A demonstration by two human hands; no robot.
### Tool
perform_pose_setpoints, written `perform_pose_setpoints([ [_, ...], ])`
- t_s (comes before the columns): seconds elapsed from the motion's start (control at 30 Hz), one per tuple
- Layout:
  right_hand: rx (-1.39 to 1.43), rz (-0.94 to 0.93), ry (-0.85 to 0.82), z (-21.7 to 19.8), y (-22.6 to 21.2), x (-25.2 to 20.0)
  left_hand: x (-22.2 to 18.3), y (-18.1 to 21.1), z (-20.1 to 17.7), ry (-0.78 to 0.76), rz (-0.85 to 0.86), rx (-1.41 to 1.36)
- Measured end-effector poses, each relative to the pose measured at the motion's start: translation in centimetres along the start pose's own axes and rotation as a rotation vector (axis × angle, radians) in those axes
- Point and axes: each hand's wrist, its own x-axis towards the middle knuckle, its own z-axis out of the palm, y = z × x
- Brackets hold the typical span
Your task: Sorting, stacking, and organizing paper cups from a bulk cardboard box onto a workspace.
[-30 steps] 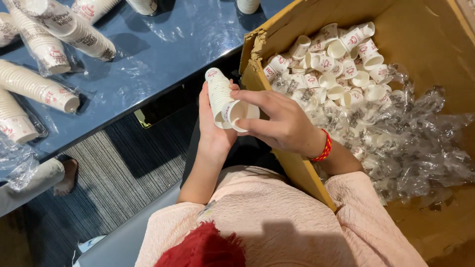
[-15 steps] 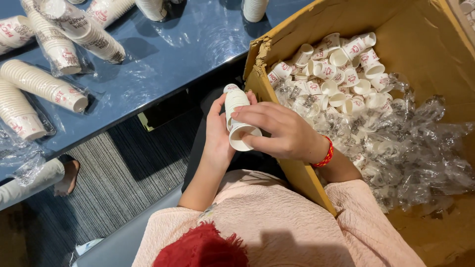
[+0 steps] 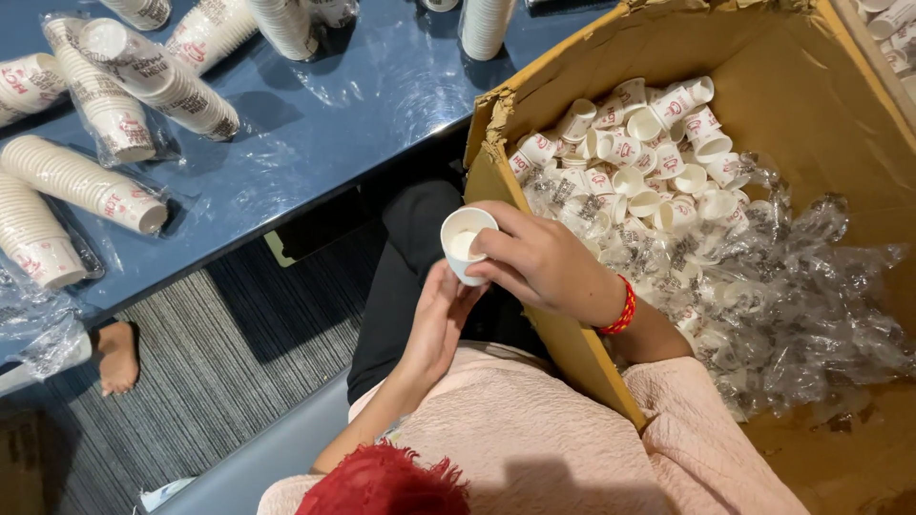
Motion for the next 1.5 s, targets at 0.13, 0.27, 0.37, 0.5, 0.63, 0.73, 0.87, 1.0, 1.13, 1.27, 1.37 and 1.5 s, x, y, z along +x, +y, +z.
perform_pose_setpoints([
  [0.13,0.032,0.004,-0.033,0.0,0.3,-0.4,0.6,-2.4,-4.7,-0.094,0.09,0.127],
  [0.27,0.065,-0.07,-0.116,-0.1,0.5,-0.5,1.6,-3.7,-6.5,-0.207,0.325,0.412],
  [0.37,0.056,-0.131,-0.143,-0.2,0.8,-0.7,1.8,-3.1,-5.8,-0.234,0.41,0.528],
  [0.5,0.06,-0.186,-0.167,-0.4,0.8,-1.0,2.5,-2.7,-5.9,-0.196,0.434,0.785],
  [0.63,0.128,-0.244,-0.224,-0.9,1.0,-1.1,3.8,-2.8,-5.2,-0.34,0.791,0.971],
  [0.73,0.148,-0.231,-0.225,-0.9,1.1,-1.2,3.8,-3.1,-4.3,-0.44,0.988,0.865],
  [0.87,0.119,-0.236,-0.189,-0.8,1.0,-1.1,5.0,-4.3,-5.1,-0.422,1.083,0.82],
  [1.0,0.104,-0.244,-0.207,-1.1,0.9,-1.1,4.8,-1.8,-2.8,-0.437,1.308,0.849],
  [1.13,0.107,-0.231,-0.227,-2.2,2.4,-1.3,4.5,0.2,-2.1,-0.4,1.287,0.89],
  [1.27,0.123,-0.009,0.201,-4.1,7.2,-2.8,4.8,2.6,-3.5,-0.291,1.39,1.136],
  [1.37,0.073,0.223,0.297,-4.0,11.3,-2.9,5.6,4.8,-3.9,-0.224,1.467,1.201],
  [1.5,-0.247,0.218,0.03,0.5,19.7,-3.9,7.4,8.2,-3.8,-0.082,1.53,1.171],
])
